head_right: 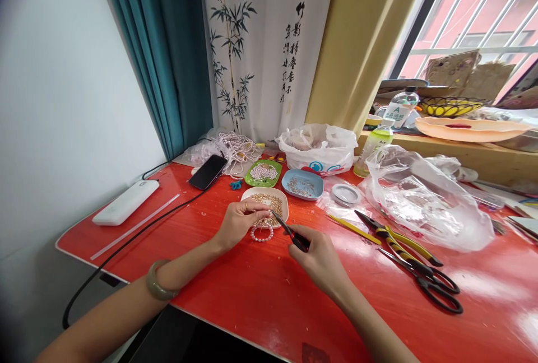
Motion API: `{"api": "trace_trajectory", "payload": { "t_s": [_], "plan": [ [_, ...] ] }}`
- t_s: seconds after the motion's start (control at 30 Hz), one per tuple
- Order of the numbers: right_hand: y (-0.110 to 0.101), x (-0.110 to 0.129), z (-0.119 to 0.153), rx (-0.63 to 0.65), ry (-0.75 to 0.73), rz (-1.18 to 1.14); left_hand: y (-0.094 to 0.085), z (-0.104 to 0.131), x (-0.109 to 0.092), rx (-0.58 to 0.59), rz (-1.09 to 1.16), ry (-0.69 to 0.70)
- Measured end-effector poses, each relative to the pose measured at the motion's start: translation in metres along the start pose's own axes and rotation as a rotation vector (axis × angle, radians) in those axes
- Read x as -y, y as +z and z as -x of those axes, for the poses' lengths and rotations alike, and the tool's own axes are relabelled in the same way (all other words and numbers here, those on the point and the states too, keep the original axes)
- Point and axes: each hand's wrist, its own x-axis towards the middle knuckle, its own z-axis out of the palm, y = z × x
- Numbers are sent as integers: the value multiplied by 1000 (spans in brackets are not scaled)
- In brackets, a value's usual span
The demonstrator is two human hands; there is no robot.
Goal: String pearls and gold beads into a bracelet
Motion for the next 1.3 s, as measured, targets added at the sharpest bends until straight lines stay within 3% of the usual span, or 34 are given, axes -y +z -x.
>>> {"api": "trace_trajectory", "payload": {
  "t_s": [0.57,1.0,1.3],
  "plan": [
    [1,5,2,24,-16,29,-1,2,3,29,-81,93],
    [1,6,1,67,15,-59,0,3,-3,8,-15,-10],
    [-1,6,2,67,-15,20,-2,-1,-6,135,69,-119]
  ]
}}
